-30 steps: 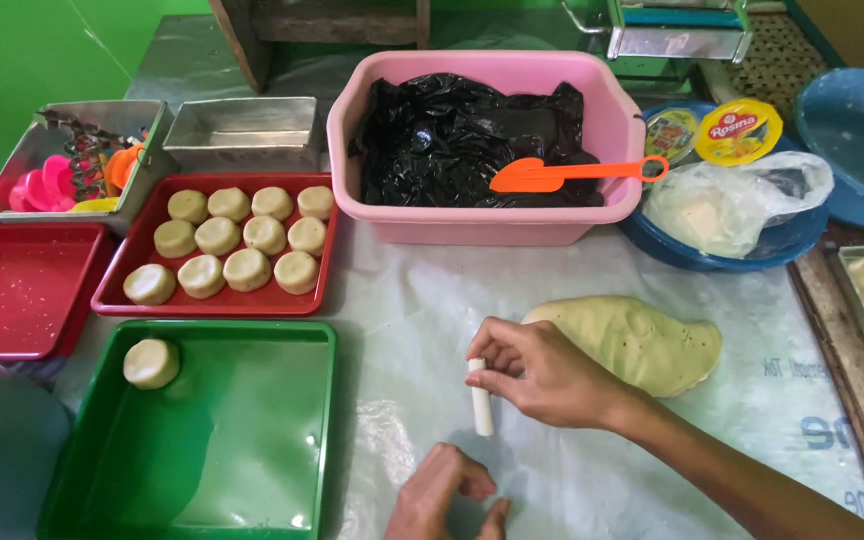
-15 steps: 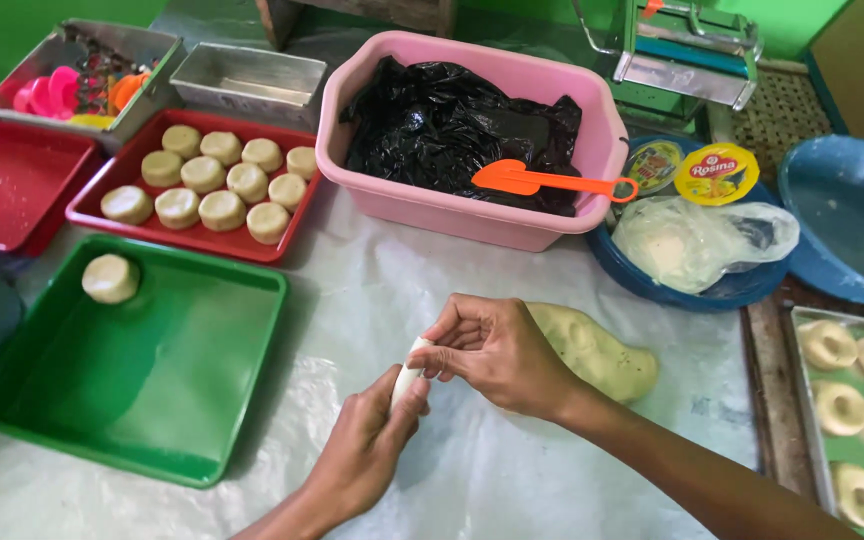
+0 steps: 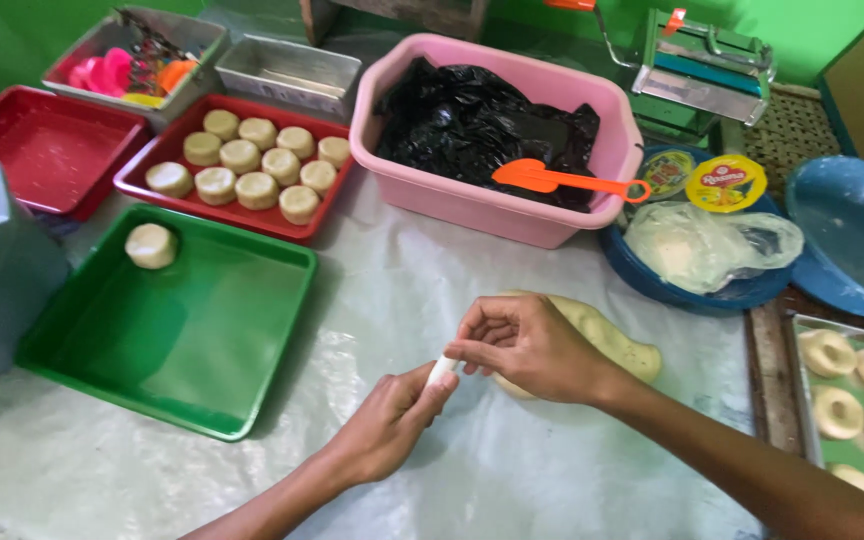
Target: Shape donut dough into rings using a small cutter and place them on baking trays.
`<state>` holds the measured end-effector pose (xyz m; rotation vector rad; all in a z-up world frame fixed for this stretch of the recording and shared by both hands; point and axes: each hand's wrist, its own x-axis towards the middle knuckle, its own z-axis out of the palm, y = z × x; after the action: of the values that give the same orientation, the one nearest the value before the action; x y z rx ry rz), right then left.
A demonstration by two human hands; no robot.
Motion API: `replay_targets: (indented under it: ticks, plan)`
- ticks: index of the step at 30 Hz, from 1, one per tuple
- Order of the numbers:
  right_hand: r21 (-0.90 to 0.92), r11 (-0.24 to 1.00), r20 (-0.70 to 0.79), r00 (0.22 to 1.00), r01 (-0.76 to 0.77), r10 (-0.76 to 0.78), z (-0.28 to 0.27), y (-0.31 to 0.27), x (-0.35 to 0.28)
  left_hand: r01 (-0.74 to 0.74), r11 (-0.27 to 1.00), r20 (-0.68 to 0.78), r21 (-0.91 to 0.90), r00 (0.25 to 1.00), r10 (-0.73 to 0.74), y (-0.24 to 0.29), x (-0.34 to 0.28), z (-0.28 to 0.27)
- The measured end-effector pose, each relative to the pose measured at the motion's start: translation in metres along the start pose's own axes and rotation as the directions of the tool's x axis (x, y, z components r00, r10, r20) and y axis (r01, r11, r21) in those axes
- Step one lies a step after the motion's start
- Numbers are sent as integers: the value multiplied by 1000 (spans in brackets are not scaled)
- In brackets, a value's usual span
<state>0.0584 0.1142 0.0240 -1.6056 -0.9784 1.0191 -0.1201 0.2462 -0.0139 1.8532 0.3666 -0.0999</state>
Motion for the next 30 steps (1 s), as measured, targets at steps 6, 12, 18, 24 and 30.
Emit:
replay_targets:
  ticks: [6, 12, 18, 24, 30]
  plan:
    - [-360, 932, -176, 977, 52, -122, 23, -31, 11, -205, 945, 101, 255, 978, 185, -19, -4, -30]
    - [-580, 814, -146, 981, 19, -127, 64, -82, 42, -505, 829, 209, 242, 861, 464, -36, -4, -42]
    - [-788, 576, 132, 973, 219, -189, 127, -102, 112, -564, 821, 93, 90, 825, 557, -61, -1, -39]
    - [-859, 409, 230, 947, 306, -225, 194, -86, 215, -599, 800, 32, -37, 799, 600, -77, 2, -32]
    - [-857, 419, 136, 917, 298, -375, 246, -45, 295, -599, 796, -29, -80, 800, 599, -104, 25, -23]
